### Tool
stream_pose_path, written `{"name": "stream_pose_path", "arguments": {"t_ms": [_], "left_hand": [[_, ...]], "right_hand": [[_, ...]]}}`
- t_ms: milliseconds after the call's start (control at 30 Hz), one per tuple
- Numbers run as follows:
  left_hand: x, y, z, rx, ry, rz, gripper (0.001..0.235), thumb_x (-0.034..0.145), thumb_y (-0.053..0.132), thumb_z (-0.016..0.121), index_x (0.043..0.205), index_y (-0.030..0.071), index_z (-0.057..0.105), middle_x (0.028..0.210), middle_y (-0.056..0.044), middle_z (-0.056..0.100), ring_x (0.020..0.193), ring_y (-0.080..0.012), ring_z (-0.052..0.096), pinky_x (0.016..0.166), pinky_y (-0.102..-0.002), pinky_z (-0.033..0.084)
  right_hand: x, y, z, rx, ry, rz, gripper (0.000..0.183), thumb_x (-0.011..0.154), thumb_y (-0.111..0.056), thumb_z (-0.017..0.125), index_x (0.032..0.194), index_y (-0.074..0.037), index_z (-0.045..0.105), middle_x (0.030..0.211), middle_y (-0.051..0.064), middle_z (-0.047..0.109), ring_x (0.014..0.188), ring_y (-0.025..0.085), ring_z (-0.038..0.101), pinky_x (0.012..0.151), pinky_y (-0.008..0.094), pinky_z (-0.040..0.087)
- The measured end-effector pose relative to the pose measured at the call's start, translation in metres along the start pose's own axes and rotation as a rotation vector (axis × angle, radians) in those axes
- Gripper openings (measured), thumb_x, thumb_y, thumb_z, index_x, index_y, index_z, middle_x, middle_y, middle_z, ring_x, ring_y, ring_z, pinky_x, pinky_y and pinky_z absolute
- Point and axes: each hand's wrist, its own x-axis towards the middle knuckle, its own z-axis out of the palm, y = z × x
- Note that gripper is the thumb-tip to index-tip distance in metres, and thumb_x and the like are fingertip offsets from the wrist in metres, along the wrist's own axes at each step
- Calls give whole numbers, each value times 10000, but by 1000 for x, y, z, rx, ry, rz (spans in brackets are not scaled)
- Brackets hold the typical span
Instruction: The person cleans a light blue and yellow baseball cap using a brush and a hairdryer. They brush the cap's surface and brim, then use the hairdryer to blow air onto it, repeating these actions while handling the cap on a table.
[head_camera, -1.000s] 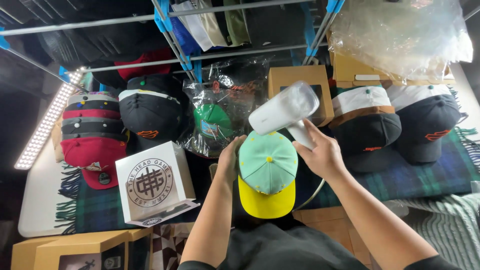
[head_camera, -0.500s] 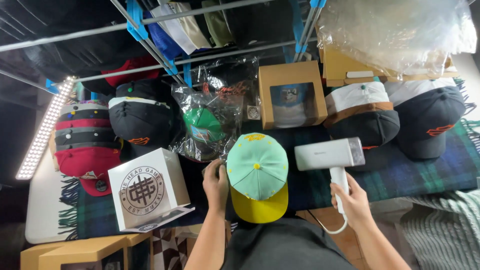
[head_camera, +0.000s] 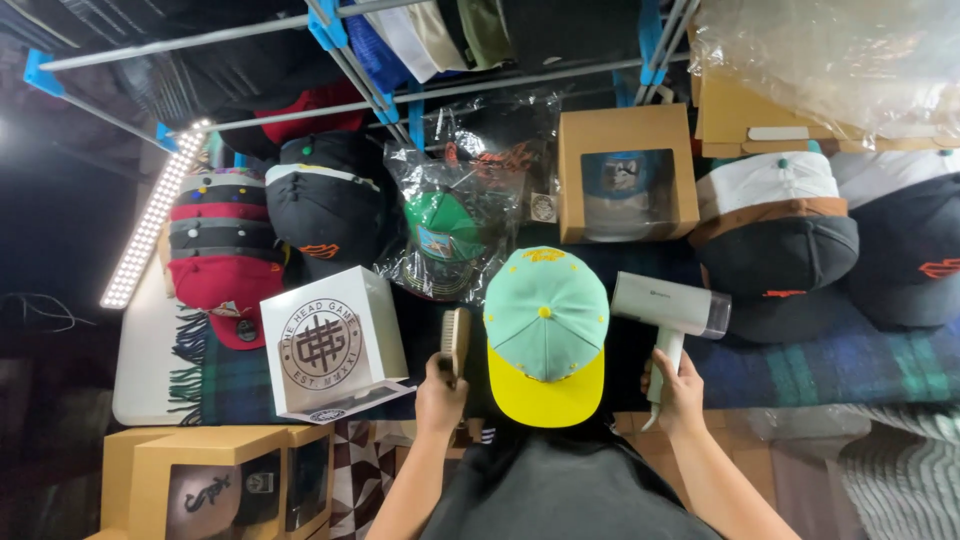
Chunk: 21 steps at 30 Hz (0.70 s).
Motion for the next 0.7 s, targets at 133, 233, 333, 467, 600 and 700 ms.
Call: {"name": "stream_pose_path", "arguments": {"t_ms": [133, 233, 333, 467, 600, 700], "left_hand": [[-33, 54, -44, -204, 95, 155, 577, 950, 142, 592, 1503, 155, 426, 1078, -152, 768, 964, -388, 749, 815, -485, 608], [-50, 95, -82, -490, 51, 125, 602, 967, 101, 481, 1552, 212, 391, 1053, -119, 754, 871, -311, 754, 818, -450, 599], [-50, 115, -97, -753, 53, 133, 481, 1019, 208, 453, 1498, 224, 499, 1019, -82, 722, 767, -199, 675, 762, -377, 574], [-51, 137, -108, -816, -27, 256, 513, 1022, 227, 559, 1530, 238, 483, 1112, -132, 744, 927, -271, 740, 813, -399, 608], [-45, 132, -105, -764, -165, 277, 500, 1044, 276, 544, 1539, 297, 478, 1212, -146, 731, 1116, -271, 711, 899, -422, 608], [-33, 123, -112, -625, -221, 153, 500, 1065, 293, 455, 1563, 259, 456, 1372, -238, 644, 1305, -425, 585, 1074, -539, 489]], "right_hand": [[1, -26, 9, -252, -56, -88, 327, 980, -233, 762, 1095, 38, 621, 782, 282, 675, 600, 369, 694, 504, 515, 600], [-12, -45, 23, -838, -25, -40, 720, 960, -634, 659, 1458, -119, 591, 1212, 267, 702, 1196, 454, 628, 1012, 595, 506], [-4, -37, 19, -1042, -24, -119, 764, 966, -676, 617, 1473, -106, 578, 1228, 260, 710, 1218, 430, 633, 1058, 552, 501], [-23, -50, 30, -1113, -76, -158, 893, 855, -668, 704, 1522, -110, 499, 1262, 294, 686, 1251, 474, 602, 1102, 581, 468], [-21, -44, 40, -1184, -90, -124, 988, 826, -721, 689, 1581, -139, 432, 1282, 223, 699, 1256, 377, 630, 1084, 515, 489], [-15, -47, 45, -1194, -106, -136, 955, 888, -676, 625, 1606, -103, 364, 1369, 277, 628, 1315, 439, 570, 1131, 541, 449]]}}
